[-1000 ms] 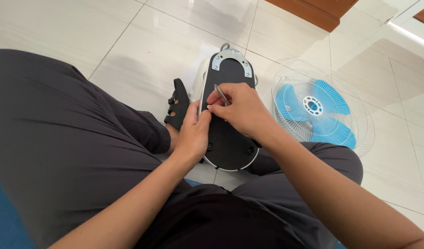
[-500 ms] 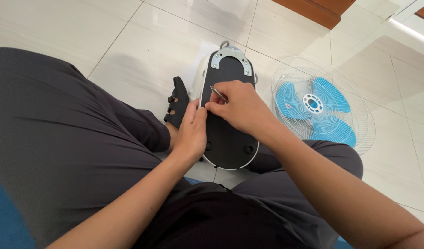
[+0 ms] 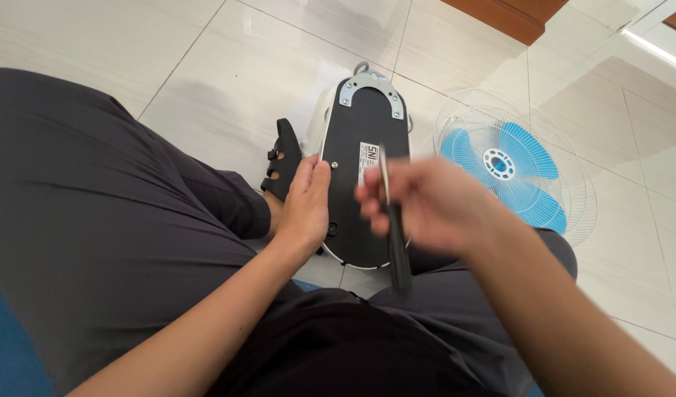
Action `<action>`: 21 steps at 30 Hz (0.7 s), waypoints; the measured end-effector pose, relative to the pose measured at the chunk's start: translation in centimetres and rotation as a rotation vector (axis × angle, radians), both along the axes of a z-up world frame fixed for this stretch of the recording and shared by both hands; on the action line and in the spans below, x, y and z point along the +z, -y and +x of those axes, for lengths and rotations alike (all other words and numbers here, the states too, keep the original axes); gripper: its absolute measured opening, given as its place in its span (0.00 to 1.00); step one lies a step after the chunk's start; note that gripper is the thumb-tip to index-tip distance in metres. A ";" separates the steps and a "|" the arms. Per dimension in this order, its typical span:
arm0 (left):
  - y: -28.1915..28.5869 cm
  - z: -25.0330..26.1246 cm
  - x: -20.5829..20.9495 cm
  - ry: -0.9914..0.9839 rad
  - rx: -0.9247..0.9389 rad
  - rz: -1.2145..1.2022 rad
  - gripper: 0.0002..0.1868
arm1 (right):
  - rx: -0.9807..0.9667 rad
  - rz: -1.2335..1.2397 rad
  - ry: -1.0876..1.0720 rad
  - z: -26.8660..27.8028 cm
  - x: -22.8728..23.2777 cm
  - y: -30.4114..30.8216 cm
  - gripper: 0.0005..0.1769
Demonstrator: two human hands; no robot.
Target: The person uses a screwdriver to tighten screws on the underside of a small white and black appliance, likely a fan base. The person holds the device steady with one hand while turning the screwdriver with the other, working on multiple screw locations.
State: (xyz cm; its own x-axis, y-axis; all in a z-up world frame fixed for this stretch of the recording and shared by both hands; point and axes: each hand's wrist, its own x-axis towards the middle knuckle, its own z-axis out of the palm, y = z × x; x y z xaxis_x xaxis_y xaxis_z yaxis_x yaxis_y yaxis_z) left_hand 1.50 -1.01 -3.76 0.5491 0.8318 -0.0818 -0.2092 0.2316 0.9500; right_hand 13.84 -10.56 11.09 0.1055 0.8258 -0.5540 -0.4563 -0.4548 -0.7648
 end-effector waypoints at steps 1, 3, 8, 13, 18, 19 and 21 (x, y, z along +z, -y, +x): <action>0.0 0.0 0.0 -0.004 0.008 0.010 0.24 | 0.002 -0.026 -0.030 -0.9 -0.3 1.3 0.11; 0.1 0.0 0.0 -0.012 0.018 0.025 0.24 | -0.022 -0.072 -0.096 -3.0 -0.9 4.0 0.12; 0.0 0.2 -0.2 0.045 0.010 0.017 0.23 | -0.097 -0.312 0.025 -6.4 -0.2 7.5 0.17; 0.0 0.1 0.0 0.041 0.006 -0.016 0.22 | 0.101 -0.175 0.596 -6.8 0.7 6.5 0.29; 0.1 0.0 0.2 0.053 0.006 -0.076 0.22 | 0.313 0.138 1.519 -4.3 0.7 3.1 0.22; 0.1 0.0 0.3 0.045 0.013 -0.032 0.22 | 0.336 0.310 1.650 -4.0 0.8 2.7 0.20; 0.1 0.0 0.4 0.029 0.030 0.057 0.23 | 0.398 0.181 1.641 -3.7 1.0 2.3 0.20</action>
